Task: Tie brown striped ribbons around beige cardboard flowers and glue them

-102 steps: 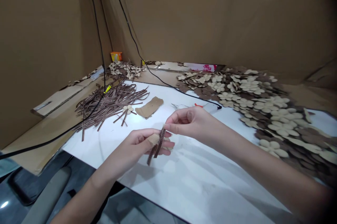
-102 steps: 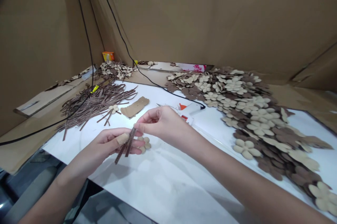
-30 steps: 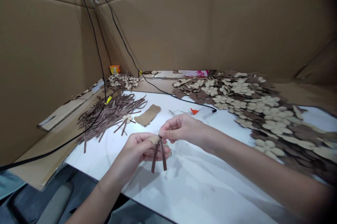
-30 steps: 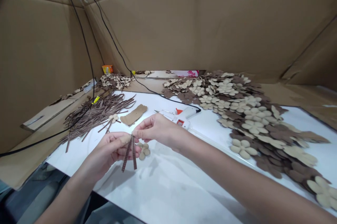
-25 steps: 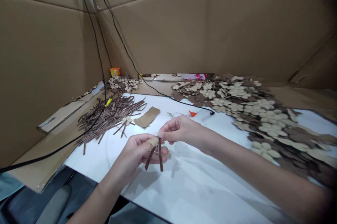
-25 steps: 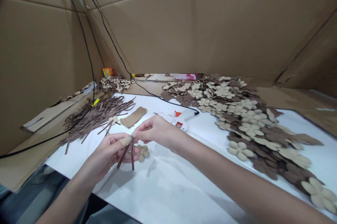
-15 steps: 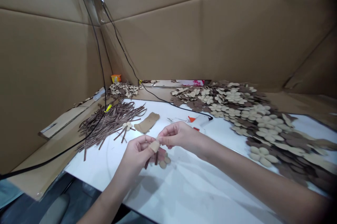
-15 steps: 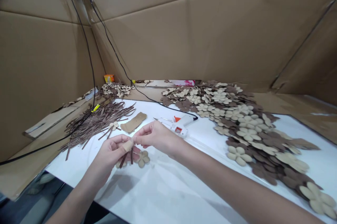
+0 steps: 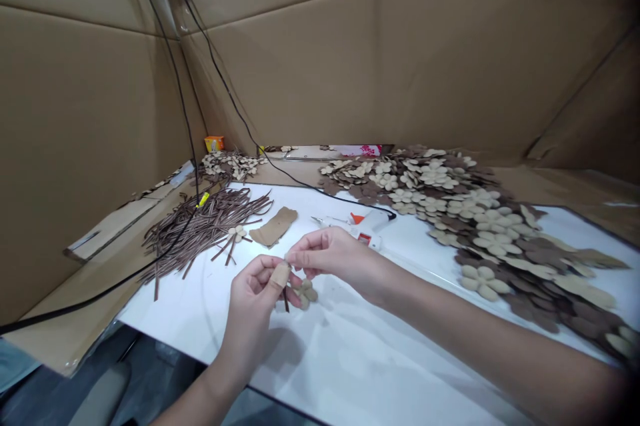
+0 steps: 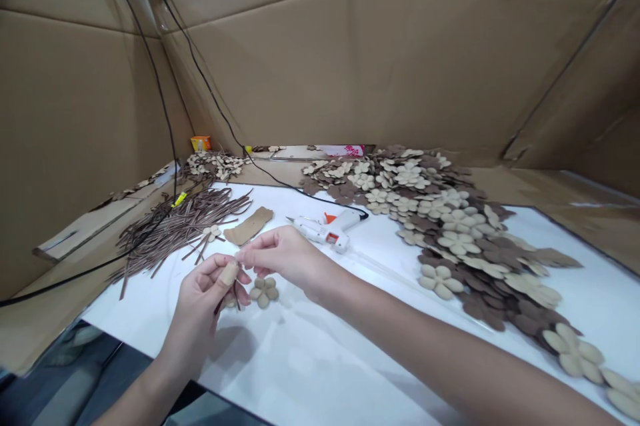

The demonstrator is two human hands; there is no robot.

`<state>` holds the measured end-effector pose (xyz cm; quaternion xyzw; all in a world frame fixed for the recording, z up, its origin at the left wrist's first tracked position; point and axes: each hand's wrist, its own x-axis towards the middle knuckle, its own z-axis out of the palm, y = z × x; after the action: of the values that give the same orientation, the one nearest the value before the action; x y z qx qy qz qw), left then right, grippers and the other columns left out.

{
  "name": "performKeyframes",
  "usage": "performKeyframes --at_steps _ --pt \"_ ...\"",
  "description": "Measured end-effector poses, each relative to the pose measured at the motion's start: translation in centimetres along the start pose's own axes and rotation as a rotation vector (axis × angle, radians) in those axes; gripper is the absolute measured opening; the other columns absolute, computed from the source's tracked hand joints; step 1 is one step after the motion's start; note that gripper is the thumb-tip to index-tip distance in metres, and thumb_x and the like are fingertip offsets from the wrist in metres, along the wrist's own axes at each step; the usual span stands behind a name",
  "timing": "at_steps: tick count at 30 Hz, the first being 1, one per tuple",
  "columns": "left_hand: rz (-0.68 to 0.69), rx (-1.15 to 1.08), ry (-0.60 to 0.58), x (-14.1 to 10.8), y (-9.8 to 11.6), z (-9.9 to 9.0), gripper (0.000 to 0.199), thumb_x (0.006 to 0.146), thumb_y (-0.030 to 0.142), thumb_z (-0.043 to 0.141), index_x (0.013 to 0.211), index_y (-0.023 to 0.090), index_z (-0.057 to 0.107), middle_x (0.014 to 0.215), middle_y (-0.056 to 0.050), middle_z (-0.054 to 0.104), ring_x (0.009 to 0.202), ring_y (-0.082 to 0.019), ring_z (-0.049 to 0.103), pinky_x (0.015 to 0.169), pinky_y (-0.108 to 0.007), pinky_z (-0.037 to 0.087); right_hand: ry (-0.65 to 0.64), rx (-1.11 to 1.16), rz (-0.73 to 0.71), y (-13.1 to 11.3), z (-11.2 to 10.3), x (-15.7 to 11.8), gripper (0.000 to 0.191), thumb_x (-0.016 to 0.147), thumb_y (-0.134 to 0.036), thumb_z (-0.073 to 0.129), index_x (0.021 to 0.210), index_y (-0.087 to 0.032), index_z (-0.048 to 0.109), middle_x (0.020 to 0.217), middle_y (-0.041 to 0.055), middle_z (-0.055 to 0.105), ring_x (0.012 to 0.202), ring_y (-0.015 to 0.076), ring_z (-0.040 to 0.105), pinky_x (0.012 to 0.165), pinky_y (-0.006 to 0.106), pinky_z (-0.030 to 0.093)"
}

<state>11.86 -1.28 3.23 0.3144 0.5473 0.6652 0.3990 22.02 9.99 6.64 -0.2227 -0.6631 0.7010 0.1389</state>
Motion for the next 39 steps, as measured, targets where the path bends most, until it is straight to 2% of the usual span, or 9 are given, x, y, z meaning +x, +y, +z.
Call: performKeyframes --at_steps 7,10,14,20,27,31,35,37,39 --pt "0.017 0.211 0.044 0.3 -0.2 -1.4 0.024 0.076 0.037 0.064 0.073 0.015 0.055 0.058 0.002 0.060 0.042 -0.007 0.049 0.043 -0.018 0.033 -0.018 -0.106 -0.008 0.8 0.2 0.1 0.037 0.071 -0.049 0.065 0.081 -0.013 0.067 0.066 0.0019 0.061 0.060 0.0112 0.051 0.058 0.024 0.040" --pt "-0.038 0.288 -0.047 0.7 -0.3 -2.5 0.025 0.076 0.037 0.062 0.072 0.014 0.056 0.061 0.001 0.062 0.040 -0.005 0.044 0.043 -0.017 0.032 0.087 -0.333 -0.084 0.8 -0.2 -0.6 0.026 0.079 -0.039 0.058 0.094 -0.018 0.065 0.081 0.0030 0.064 0.069 0.0143 0.055 0.062 0.026 0.040" --pt "-0.189 0.338 -0.194 1.4 -0.3 -2.9 0.024 0.071 0.036 0.065 0.068 0.013 0.059 0.057 -0.001 0.062 0.031 -0.002 0.032 0.034 -0.016 0.022 0.212 -0.721 -0.185 1.4 -0.9 -1.5 0.016 0.080 -0.025 0.051 0.086 -0.021 0.065 0.089 0.0022 0.065 0.072 0.0147 0.056 0.067 0.026 0.039" --pt "-0.219 0.356 -0.232 2.3 -0.4 -1.8 0.016 0.064 0.026 0.068 0.062 0.012 0.061 0.052 -0.001 0.061 0.030 -0.002 0.031 0.030 -0.016 0.019 0.111 -0.660 -0.063 3.7 -1.2 -1.4 0.022 0.078 -0.038 0.057 0.075 -0.018 0.067 0.063 0.0000 0.063 0.056 0.0119 0.050 0.048 0.021 0.034" --pt "-0.245 0.380 -0.243 2.1 -0.8 -1.5 0.016 0.067 0.028 0.066 0.065 0.012 0.061 0.056 -0.001 0.063 0.030 -0.001 0.030 0.030 -0.015 0.020 0.076 -0.617 -0.044 4.8 -1.8 -1.1 0.026 0.078 -0.040 0.057 0.080 -0.017 0.068 0.064 0.0009 0.062 0.055 0.0116 0.050 0.045 0.021 0.034" --pt "-0.293 0.401 -0.235 2.0 -0.7 -1.9 0.018 0.068 0.029 0.065 0.067 0.012 0.059 0.055 -0.001 0.062 0.029 -0.001 0.030 0.029 -0.015 0.018 0.068 -0.680 -0.114 4.5 -1.8 -1.2 0.023 0.084 -0.031 0.050 0.086 -0.018 0.068 0.081 0.0044 0.066 0.070 0.0156 0.057 0.061 0.025 0.043" --pt "-0.324 0.414 -0.225 1.7 -0.6 -3.0 0.024 0.069 0.035 0.064 0.070 0.012 0.058 0.055 -0.001 0.062 0.028 0.000 0.028 0.029 -0.015 0.018 0.005 -0.879 -0.280 4.8 -2.0 -1.4 0.042 0.083 -0.010 0.045 0.122 -0.020 0.055 0.120 0.0107 0.052 0.110 0.0215 0.049 0.092 0.035 0.039" --pt "-0.335 0.421 -0.231 1.4 -0.5 -3.6 0.026 0.069 0.037 0.065 0.072 0.012 0.058 0.057 -0.001 0.062 0.028 0.000 0.029 0.028 -0.015 0.019 -0.040 -1.009 -0.308 5.3 -2.0 -1.4 0.047 0.083 -0.005 0.043 0.125 -0.023 0.052 0.124 0.0106 0.049 0.112 0.0215 0.048 0.093 0.036 0.040" --pt "-0.343 0.441 -0.243 1.1 -0.3 -4.0 0.026 0.070 0.037 0.064 0.072 0.012 0.057 0.058 0.000 0.063 0.029 0.000 0.028 0.028 -0.015 0.020 -0.015 -1.116 -0.295 6.0 -1.9 -1.3 0.037 0.084 -0.008 0.047 0.115 -0.024 0.059 0.119 0.0091 0.051 0.105 0.0214 0.051 0.088 0.035 0.044"
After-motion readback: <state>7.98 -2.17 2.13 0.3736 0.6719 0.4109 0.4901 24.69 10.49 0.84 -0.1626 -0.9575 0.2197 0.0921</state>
